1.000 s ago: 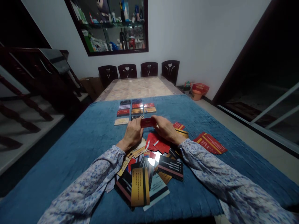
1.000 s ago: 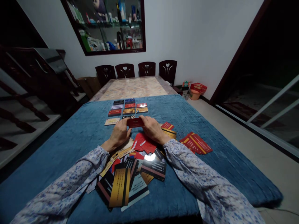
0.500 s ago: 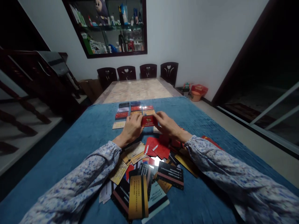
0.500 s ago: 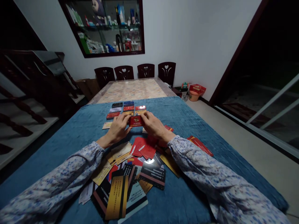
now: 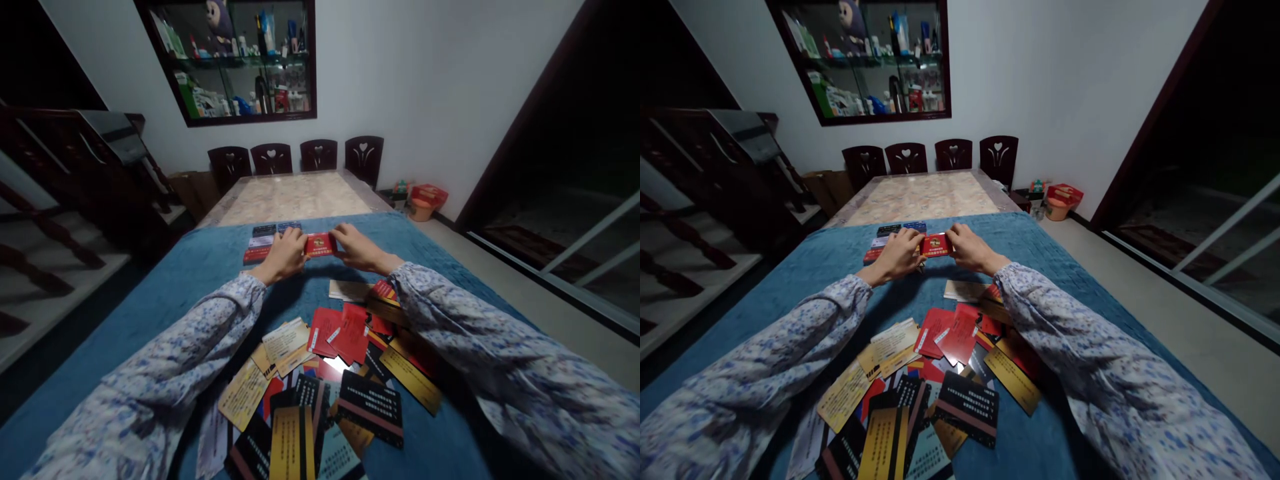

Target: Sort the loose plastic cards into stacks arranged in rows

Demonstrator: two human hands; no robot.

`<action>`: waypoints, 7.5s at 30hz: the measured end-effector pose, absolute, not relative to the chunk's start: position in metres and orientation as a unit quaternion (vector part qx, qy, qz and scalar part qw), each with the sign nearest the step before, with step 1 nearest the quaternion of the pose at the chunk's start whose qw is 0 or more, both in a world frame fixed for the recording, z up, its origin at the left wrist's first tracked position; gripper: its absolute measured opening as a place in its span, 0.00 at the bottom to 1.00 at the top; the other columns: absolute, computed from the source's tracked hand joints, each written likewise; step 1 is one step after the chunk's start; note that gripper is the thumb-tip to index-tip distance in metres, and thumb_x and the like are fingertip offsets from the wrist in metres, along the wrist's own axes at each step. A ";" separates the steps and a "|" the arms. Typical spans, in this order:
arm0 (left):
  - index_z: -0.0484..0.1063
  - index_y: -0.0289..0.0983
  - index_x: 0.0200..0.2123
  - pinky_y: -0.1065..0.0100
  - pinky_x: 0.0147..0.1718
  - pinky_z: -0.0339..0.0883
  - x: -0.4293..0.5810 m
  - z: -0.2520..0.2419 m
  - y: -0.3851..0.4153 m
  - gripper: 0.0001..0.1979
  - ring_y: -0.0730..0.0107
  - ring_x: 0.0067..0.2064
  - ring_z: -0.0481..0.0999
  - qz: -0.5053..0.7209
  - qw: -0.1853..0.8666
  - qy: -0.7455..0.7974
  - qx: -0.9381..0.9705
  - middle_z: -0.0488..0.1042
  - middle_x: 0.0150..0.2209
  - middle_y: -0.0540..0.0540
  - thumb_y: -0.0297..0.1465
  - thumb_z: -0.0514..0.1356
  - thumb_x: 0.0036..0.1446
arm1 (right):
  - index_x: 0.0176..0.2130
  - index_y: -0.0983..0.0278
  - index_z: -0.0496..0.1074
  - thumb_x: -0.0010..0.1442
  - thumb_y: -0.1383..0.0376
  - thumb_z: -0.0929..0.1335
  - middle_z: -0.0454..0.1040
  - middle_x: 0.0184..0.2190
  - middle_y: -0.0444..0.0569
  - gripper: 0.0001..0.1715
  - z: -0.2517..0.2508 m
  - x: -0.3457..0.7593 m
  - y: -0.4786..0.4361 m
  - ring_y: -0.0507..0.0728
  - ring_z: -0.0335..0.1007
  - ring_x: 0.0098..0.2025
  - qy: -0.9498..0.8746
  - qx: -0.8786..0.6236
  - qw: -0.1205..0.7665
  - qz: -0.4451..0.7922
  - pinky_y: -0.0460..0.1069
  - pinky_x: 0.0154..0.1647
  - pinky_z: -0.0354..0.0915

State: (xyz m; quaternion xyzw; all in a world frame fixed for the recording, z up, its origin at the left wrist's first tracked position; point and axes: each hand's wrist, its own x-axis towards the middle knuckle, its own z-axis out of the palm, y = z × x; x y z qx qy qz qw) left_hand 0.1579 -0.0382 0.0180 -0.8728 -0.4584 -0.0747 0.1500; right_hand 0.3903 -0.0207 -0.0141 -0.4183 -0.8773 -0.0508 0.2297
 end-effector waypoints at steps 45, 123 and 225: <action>0.79 0.36 0.42 0.35 0.61 0.57 0.196 -0.006 0.111 0.16 0.41 0.60 0.65 0.093 0.008 -0.500 -0.861 0.79 0.46 0.34 0.27 0.61 0.49 | 0.49 0.66 0.79 0.61 0.67 0.69 0.80 0.50 0.58 0.17 -0.031 0.374 0.112 0.60 0.78 0.47 -0.844 -0.536 -0.029 -0.012 0.45 0.42 0.66; 0.72 0.39 0.58 0.38 0.62 0.51 0.230 -0.042 -0.082 0.18 0.42 0.71 0.54 -0.101 -0.006 -0.195 -0.976 0.73 0.62 0.39 0.27 0.52 0.68 | 0.45 0.62 0.80 0.65 0.66 0.67 0.80 0.40 0.55 0.12 -0.050 0.498 -0.134 0.61 0.69 0.43 -0.849 -0.508 0.145 -0.024 0.54 0.44 0.62; 0.82 0.35 0.41 0.59 0.53 0.74 0.232 -0.051 -0.107 0.15 0.61 0.50 0.79 -0.240 -0.212 -0.272 -0.908 0.80 0.49 0.40 0.22 0.57 0.57 | 0.39 0.62 0.78 0.62 0.68 0.66 0.78 0.36 0.52 0.10 -0.070 0.472 -0.182 0.61 0.68 0.43 -0.781 -0.515 0.348 0.054 0.56 0.48 0.65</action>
